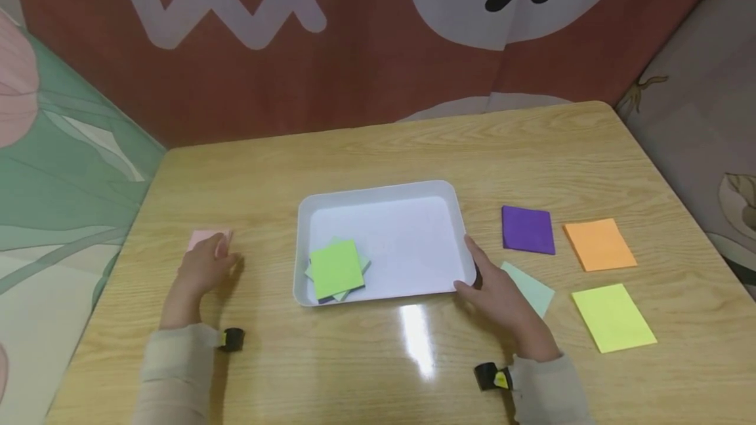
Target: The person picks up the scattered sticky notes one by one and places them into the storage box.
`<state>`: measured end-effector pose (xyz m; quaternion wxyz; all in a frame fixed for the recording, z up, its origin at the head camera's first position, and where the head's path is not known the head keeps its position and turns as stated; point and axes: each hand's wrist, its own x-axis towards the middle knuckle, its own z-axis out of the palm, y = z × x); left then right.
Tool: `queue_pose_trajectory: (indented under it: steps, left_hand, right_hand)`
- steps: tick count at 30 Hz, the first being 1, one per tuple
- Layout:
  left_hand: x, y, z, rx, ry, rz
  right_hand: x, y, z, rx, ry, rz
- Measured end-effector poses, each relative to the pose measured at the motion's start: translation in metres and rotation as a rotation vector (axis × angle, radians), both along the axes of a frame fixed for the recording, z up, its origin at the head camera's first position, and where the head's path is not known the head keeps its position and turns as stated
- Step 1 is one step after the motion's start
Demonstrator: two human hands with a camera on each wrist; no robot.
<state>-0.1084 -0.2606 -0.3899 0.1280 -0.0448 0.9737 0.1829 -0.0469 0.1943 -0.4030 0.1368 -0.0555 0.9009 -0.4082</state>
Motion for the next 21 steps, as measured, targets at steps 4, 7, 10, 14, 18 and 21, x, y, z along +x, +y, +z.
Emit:
queue_pose_trajectory:
  steps: [4,7,10,14,18,21]
  left_hand:
    - [-0.002,-0.004,0.002,-0.012,-0.036,0.018]
    - [-0.004,-0.006,0.002,-0.028,-0.068,0.025]
    - [-0.006,-0.008,0.002,-0.047,-0.097,0.024]
    - [-0.007,-0.010,0.002,-0.045,-0.132,0.024]
    - [-0.010,-0.013,0.002,-0.038,-0.143,0.025]
    - [-0.012,-0.014,0.001,-0.040,-0.141,0.028]
  right_hand:
    - [0.000,0.000,0.000,-0.016,0.008,-0.001]
    - [-0.001,0.000,-0.001,-0.021,0.008,-0.005]
    - [-0.002,0.001,-0.003,-0.024,0.012,-0.004]
    - [-0.001,0.002,-0.003,-0.036,0.031,0.003]
    - [0.000,0.001,-0.003,-0.037,0.040,0.005]
    - [0.001,0.001,-0.004,-0.033,0.043,-0.001]
